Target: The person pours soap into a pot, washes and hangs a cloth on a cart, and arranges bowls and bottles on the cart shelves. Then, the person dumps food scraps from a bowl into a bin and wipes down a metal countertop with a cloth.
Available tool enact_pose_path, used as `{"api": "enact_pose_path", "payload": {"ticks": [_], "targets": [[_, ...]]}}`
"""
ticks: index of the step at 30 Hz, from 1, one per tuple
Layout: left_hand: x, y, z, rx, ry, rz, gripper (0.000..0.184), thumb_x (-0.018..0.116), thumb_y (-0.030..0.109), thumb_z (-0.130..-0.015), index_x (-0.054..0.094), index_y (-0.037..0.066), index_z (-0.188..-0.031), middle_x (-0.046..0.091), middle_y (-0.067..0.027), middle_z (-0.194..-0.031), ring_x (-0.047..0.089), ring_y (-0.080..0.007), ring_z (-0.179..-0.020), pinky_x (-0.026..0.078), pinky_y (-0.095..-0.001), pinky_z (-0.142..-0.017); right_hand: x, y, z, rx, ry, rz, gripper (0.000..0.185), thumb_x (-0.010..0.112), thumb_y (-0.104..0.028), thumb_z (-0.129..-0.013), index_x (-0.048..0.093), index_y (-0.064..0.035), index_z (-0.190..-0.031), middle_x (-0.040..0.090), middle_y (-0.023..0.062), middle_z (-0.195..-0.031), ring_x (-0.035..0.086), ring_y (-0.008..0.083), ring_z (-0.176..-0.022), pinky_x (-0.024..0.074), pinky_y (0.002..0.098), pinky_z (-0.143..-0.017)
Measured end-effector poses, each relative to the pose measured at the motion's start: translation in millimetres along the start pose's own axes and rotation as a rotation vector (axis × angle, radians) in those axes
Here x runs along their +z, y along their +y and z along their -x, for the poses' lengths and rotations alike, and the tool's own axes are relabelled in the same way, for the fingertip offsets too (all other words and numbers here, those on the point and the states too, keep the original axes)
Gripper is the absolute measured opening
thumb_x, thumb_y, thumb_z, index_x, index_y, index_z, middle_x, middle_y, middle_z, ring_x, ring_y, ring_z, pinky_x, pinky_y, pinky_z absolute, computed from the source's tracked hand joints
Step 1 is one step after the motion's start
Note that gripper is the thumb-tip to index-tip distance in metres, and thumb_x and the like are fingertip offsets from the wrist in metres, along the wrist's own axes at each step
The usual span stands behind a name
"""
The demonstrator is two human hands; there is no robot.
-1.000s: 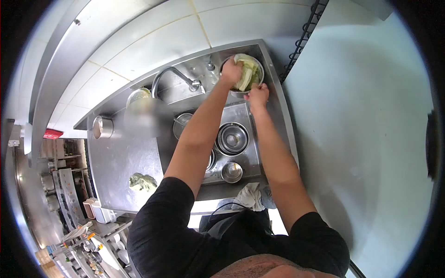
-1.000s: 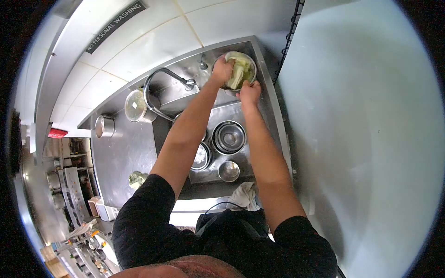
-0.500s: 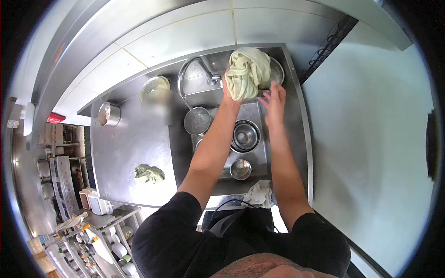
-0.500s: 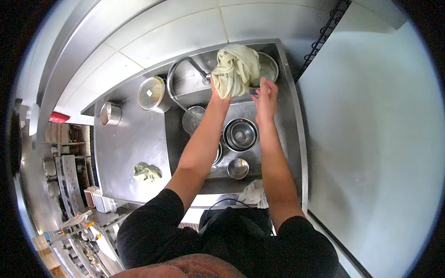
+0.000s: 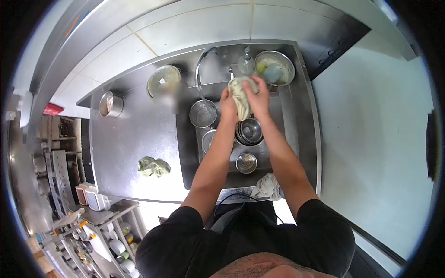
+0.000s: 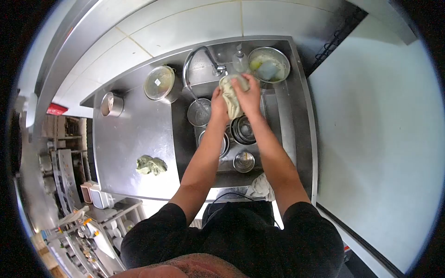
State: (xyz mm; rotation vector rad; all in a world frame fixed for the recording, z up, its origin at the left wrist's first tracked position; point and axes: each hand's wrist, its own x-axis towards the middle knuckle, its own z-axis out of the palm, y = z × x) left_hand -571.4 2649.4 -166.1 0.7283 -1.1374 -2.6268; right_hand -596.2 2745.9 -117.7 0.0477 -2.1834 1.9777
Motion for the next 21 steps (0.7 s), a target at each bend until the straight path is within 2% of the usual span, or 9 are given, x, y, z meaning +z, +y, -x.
{"api": "enact_pose_path", "payload": {"ticks": [4,5,8,9,12,15,18,19,21], "targets": [[-66.5,23.0,-0.3,-0.311,-0.214,0.323,0.044,0.052,0.043,-0.106,0.058,0.008,-0.132,0.068,-0.0116,-0.118,0.069,-0.0264,-0.104,0.058,-0.0403,-0.089,40.1,-1.7,54.2,-0.014,-0.175,0.092,0.047,0.081,-0.03,-0.084,0.066,-0.0041,-0.12,0.066,0.017,-0.115,0.064,0.0325,-0.108,0.0495,0.0403,-0.095],[-88.3,19.8,-8.1,-0.284,-0.261,0.334,0.048,0.054,0.047,-0.104,0.059,0.007,-0.131,0.068,-0.0108,-0.117,0.069,-0.0263,-0.103,0.058,-0.0398,-0.089,50.1,-0.7,66.1,-0.014,-0.19,0.097,0.047,0.081,-0.03,-0.083,0.066,-0.0041,-0.119,0.065,0.0174,-0.115,0.064,0.034,-0.108,0.0498,0.0408,-0.095],[-125.9,9.9,-8.5,-0.09,0.032,0.081,0.044,0.054,0.042,-0.105,0.06,0.006,-0.13,0.068,-0.01,-0.115,0.069,-0.0246,-0.099,0.058,-0.0384,-0.085,82.8,19.1,66.9,0.009,-0.258,0.201,0.044,0.077,-0.033,-0.086,0.068,-0.0029,-0.116,0.067,0.0206,-0.109,0.065,0.0386,-0.104,0.0506,0.044,-0.093],[-138.2,8.5,-18.5,-0.119,0.149,0.055,0.036,0.056,0.031,-0.105,0.06,0.005,-0.129,0.068,-0.0091,-0.113,0.068,-0.0215,-0.094,0.058,-0.0372,-0.078,94.4,30.0,62.7,0.023,-0.269,0.278,0.044,0.072,-0.039,-0.09,0.069,-0.0016,-0.112,0.067,0.0249,-0.104,0.066,0.0425,-0.101,0.0518,0.0478,-0.089],[-142.2,25.7,1.5,0.03,0.046,-0.054,0.03,0.056,0.02,-0.103,0.06,0.004,-0.127,0.067,-0.0085,-0.112,0.067,-0.0194,-0.091,0.058,-0.0362,-0.075,128.8,79.2,37.0,0.323,-0.434,0.396,0.046,0.065,-0.044,-0.096,0.07,-0.0004,-0.108,0.069,0.0236,-0.101,0.069,0.0391,-0.099,0.0526,0.0502,-0.085],[-128.9,67.1,34.8,-0.023,0.012,-0.195,0.031,0.052,0.006,-0.1,0.055,0.005,-0.131,0.066,-0.0101,-0.115,0.067,-0.0215,-0.096,0.058,-0.0369,-0.079,168.6,185.4,7.2,0.7,-0.461,-0.089,0.036,0.057,-0.038,-0.103,0.068,-0.0048,-0.114,0.071,0.0159,-0.105,0.07,0.0313,-0.093,0.056,0.046,-0.075],[-139.7,82.6,35.0,0.056,-0.052,-0.033,0.045,0.055,0.001,-0.097,0.047,0.007,-0.141,0.062,-0.0116,-0.126,0.066,-0.0231,-0.105,0.059,-0.0382,-0.082,149.3,106.9,9.3,0.923,-0.425,-0.539,0.038,0.054,-0.038,-0.106,0.065,-0.0051,-0.121,0.068,0.0114,-0.115,0.069,0.0243,-0.1,0.0576,0.043,-0.078],[-140.8,85.1,33.2,0.077,-0.043,0.04,0.047,0.056,0.001,-0.097,0.046,0.007,-0.142,0.061,-0.012,-0.129,0.066,-0.0233,-0.106,0.059,-0.0385,-0.083,139.8,73.7,15.7,0.821,-0.538,-0.519,0.041,0.06,-0.038,-0.103,0.063,-0.0052,-0.127,0.065,0.0122,-0.124,0.067,0.0237,-0.106,0.0568,0.0395,-0.086],[-153.9,71.9,16.6,0.097,0.018,0.103,0.042,0.057,0.005,-0.098,0.051,0.005,-0.139,0.064,-0.0119,-0.125,0.067,-0.0234,-0.105,0.059,-0.0396,-0.081,148.3,52.8,37.2,0.611,-0.554,-0.352,0.041,0.063,-0.037,-0.101,0.064,-0.0043,-0.125,0.068,0.0124,-0.116,0.069,0.0226,-0.102,0.0559,0.0377,-0.086]]}}
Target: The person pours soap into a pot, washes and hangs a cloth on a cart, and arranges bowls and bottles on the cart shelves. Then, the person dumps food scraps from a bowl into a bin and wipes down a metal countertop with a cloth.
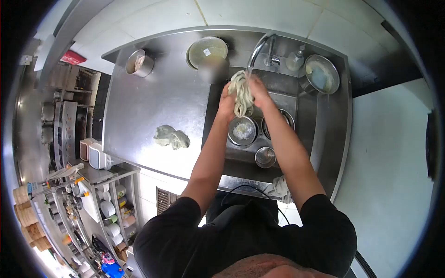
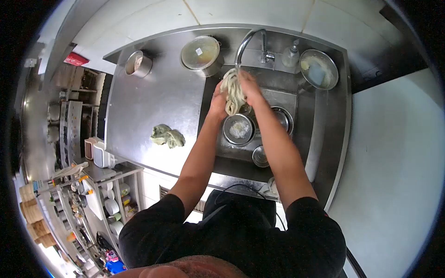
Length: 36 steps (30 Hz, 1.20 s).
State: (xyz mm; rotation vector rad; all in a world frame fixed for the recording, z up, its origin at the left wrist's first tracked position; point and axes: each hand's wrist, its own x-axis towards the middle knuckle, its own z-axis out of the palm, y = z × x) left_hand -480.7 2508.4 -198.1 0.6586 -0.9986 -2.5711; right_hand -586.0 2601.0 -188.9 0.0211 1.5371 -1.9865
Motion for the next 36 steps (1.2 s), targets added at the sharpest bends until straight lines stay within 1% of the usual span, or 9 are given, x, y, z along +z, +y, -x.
{"api": "enact_pose_path", "payload": {"ticks": [6,12,15,22,25,29,33,34,36], "targets": [[-36.7,-27.8,-45.9,-0.196,0.071,-0.235,0.025,0.061,0.018,-0.098,0.067,0.004,-0.117,0.07,-0.0091,-0.102,0.069,-0.0204,-0.09,0.057,-0.0393,-0.075,15.8,29.5,7.3,-0.277,0.286,0.758,0.046,0.07,-0.025,-0.085,0.066,0.0001,-0.124,0.067,0.0272,-0.121,0.063,0.0443,-0.115,0.0488,0.0464,-0.099],[-0.8,39.4,5.7,-0.144,-0.053,-0.444,0.015,0.069,0.012,-0.095,0.066,0.006,-0.108,0.071,-0.0073,-0.097,0.068,-0.0169,-0.081,0.056,-0.0322,-0.074,-42.7,26.1,-52.0,-0.128,-0.075,1.076,0.039,0.05,-0.032,-0.101,0.069,-0.0057,-0.122,0.066,0.0241,-0.127,0.062,0.041,-0.119,0.0456,0.0447,-0.104],[1.4,71.0,12.6,-0.151,-0.128,-0.384,0.011,0.069,0.013,-0.096,0.065,0.006,-0.103,0.071,-0.0055,-0.093,0.068,-0.0153,-0.08,0.055,-0.0306,-0.072,-66.2,15.5,-58.1,-0.513,-0.08,1.15,0.04,0.045,-0.033,-0.105,0.069,-0.0064,-0.124,0.066,0.0256,-0.126,0.06,0.0411,-0.121,0.0454,0.0421,-0.105],[42.3,83.1,-15.3,-0.101,-0.3,-0.418,0.018,0.065,0.007,-0.095,0.072,0.001,-0.111,0.072,-0.0093,-0.108,0.068,-0.0182,-0.094,0.054,-0.0293,-0.086,8.1,-33.7,38.7,0.031,-0.113,-0.063,0.042,0.054,-0.042,-0.105,0.072,-0.0041,-0.11,0.07,0.0038,-0.102,0.064,0.0129,-0.092,0.051,0.0308,-0.084],[30.3,92.8,-21.3,0.176,-0.362,-0.629,0.027,0.059,0.003,-0.098,0.067,0.0,-0.123,0.069,-0.0098,-0.118,0.066,-0.0192,-0.106,0.054,-0.0311,-0.093,-21.6,-6.3,18.0,-0.342,-0.085,0.379,0.03,0.061,-0.035,-0.103,0.067,-0.0054,-0.099,0.062,-0.0016,-0.085,0.054,0.009,-0.077,0.0471,0.0302,-0.07],[36.0,54.0,-4.0,-0.021,-0.172,-0.663,0.037,0.057,0.023,-0.104,0.061,0.004,-0.135,0.069,-0.0119,-0.117,0.064,-0.0178,-0.108,0.051,-0.0299,-0.092,-8.5,-24.9,20.7,-0.326,0.258,-0.244,0.031,0.065,-0.03,-0.102,0.056,-0.0084,-0.082,0.054,-0.0056,-0.074,0.05,0.0072,-0.066,0.0441,0.0275,-0.061],[14.9,-9.8,-12.9,-0.003,-0.051,-0.869,0.038,0.062,0.031,-0.101,0.063,0.0,-0.122,0.072,-0.014,-0.109,0.066,-0.0247,-0.101,0.05,-0.0351,-0.093,11.8,-12.9,27.4,-0.646,0.462,0.48,0.031,0.068,-0.033,-0.097,0.057,-0.0054,-0.089,0.064,0.0125,-0.074,0.062,0.0209,-0.07,0.0483,0.0379,-0.066],[15.4,-10.1,-6.9,-0.027,-0.12,-0.904,0.034,0.062,0.03,-0.1,0.064,0.0,-0.117,0.072,-0.0148,-0.107,0.066,-0.0256,-0.1,0.051,-0.0354,-0.091,-4.8,-16.2,28.8,-0.439,0.336,0.678,0.032,0.067,-0.036,-0.095,0.062,-0.0054,-0.101,0.07,0.0234,-0.097,0.068,0.0435,-0.093,0.0505,0.0489,-0.075],[25.8,0.9,0.3,0.168,-0.219,-1.267,0.024,0.067,0.022,-0.094,0.062,0.001,-0.104,0.07,-0.0173,-0.097,0.068,-0.0278,-0.093,0.052,-0.036,-0.085,-31.0,-33.2,37.9,-0.405,0.244,1.056,0.036,0.066,-0.041,-0.094,0.064,-0.0062,-0.102,0.071,0.0215,-0.094,0.068,0.0429,-0.089,0.0515,0.0498,-0.074]]}}
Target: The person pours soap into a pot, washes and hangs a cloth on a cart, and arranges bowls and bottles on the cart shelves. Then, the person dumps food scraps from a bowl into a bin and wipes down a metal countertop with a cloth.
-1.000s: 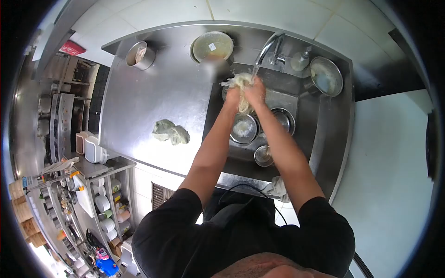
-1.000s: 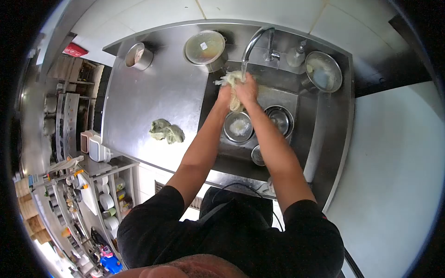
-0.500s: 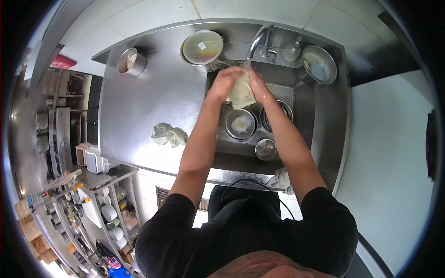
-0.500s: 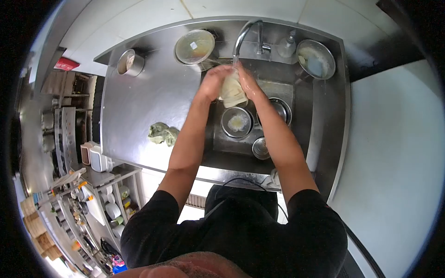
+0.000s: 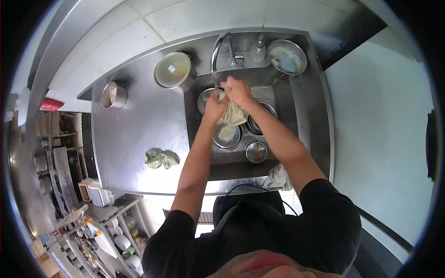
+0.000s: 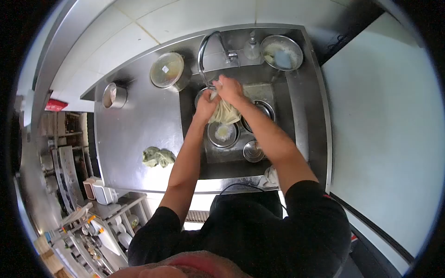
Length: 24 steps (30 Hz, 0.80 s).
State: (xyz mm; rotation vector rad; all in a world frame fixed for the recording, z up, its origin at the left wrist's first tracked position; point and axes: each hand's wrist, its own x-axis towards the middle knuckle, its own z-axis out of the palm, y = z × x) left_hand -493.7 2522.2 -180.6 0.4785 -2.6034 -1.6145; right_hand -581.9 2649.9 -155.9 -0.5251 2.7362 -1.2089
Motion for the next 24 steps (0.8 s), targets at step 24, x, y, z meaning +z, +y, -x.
{"api": "enact_pose_path", "payload": {"ticks": [24], "targets": [[36.2,-6.3,-13.4,-0.474,0.034,1.68,0.036,0.055,0.021,-0.098,0.059,0.005,-0.129,0.066,-0.0135,-0.124,0.064,-0.0321,-0.114,0.049,-0.0472,-0.103,-122.6,6.1,-7.0,0.108,-0.236,-0.26,0.06,0.071,-0.044,-0.087,0.063,-0.0078,-0.135,0.066,0.0179,-0.133,0.064,0.0301,-0.122,0.0487,0.0408,-0.102]]}}
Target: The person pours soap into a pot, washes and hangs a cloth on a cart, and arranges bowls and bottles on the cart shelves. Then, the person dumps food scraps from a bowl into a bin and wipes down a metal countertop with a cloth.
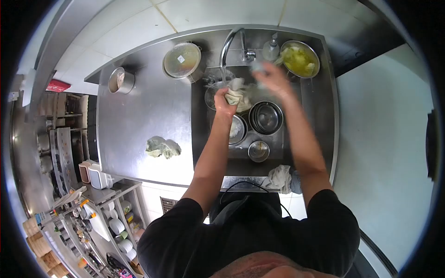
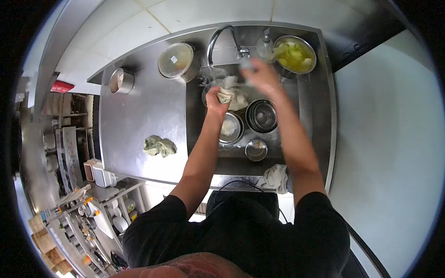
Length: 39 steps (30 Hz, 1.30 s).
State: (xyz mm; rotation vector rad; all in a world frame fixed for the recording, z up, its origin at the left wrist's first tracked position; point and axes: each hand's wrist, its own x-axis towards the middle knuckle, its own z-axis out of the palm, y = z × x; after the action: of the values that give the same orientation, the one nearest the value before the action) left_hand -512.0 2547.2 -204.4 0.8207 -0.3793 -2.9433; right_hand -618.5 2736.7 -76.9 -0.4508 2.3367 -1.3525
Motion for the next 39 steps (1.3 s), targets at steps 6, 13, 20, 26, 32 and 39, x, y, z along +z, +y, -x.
{"api": "enact_pose_path", "payload": {"ticks": [6,13,20,26,32,39], "targets": [[5.7,-13.6,0.3,-0.043,-0.06,-0.12,0.031,0.054,0.035,-0.103,0.065,0.008,-0.114,0.071,-0.0086,-0.106,0.069,-0.0263,-0.095,0.058,-0.0414,-0.085,131.9,45.4,4.9,-0.207,0.338,0.073,0.043,0.064,-0.034,-0.098,0.065,-0.0042,-0.129,0.071,0.0096,-0.115,0.066,0.0241,-0.109,0.0514,0.0383,-0.096],[73.4,11.5,50.5,-0.179,-0.19,-0.085,0.04,0.062,0.041,-0.098,0.068,0.003,-0.108,0.073,-0.0141,-0.1,0.071,-0.0311,-0.089,0.06,-0.0436,-0.081,161.5,124.5,2.9,0.468,0.066,-1.202,0.038,0.063,-0.029,-0.099,0.064,-0.0002,-0.123,0.069,0.0114,-0.115,0.069,0.0235,-0.097,0.0569,0.04,-0.08],[49.3,51.2,75.0,0.095,-0.154,-0.257,0.038,0.06,0.026,-0.1,0.06,0.005,-0.131,0.067,-0.0151,-0.124,0.065,-0.0313,-0.115,0.053,-0.0465,-0.099,194.1,96.6,47.4,-0.289,-0.102,-1.427,0.033,0.051,-0.021,-0.104,0.056,-0.0041,-0.132,0.062,0.0132,-0.129,0.062,0.0272,-0.118,0.0515,0.0416,-0.104],[1.1,53.9,75.5,0.226,0.006,-0.94,0.06,0.06,0.044,-0.101,0.048,0.009,-0.147,0.057,-0.0131,-0.142,0.053,-0.0295,-0.132,0.043,-0.044,-0.111,162.1,76.2,15.4,0.17,0.019,-1.637,0.039,0.063,-0.029,-0.096,0.06,-0.0076,-0.128,0.069,0.016,-0.115,0.065,0.029,-0.114,0.0519,0.048,-0.1],[-71.9,10.3,-32.5,-0.066,-0.44,-0.014,0.066,0.053,0.068,-0.096,0.06,0.011,-0.127,0.064,-0.012,-0.122,0.061,-0.0286,-0.113,0.05,-0.0442,-0.098,186.2,12.0,38.7,-0.28,0.441,-0.24,0.037,0.066,-0.026,-0.09,0.064,-0.0038,-0.12,0.066,0.0206,-0.116,0.061,0.0399,-0.113,0.0482,0.0447,-0.097],[-15.6,-14.6,23.9,0.001,-0.006,-0.117,0.063,0.033,0.061,-0.105,0.06,0.011,-0.133,0.066,-0.0113,-0.129,0.062,-0.0315,-0.118,0.045,-0.0478,-0.106,163.1,51.2,-9.6,-0.01,0.129,-0.546,0.028,0.071,-0.027,-0.089,0.07,-0.0047,-0.106,0.071,0.0195,-0.102,0.069,0.0373,-0.095,0.0527,0.0488,-0.088]]}}
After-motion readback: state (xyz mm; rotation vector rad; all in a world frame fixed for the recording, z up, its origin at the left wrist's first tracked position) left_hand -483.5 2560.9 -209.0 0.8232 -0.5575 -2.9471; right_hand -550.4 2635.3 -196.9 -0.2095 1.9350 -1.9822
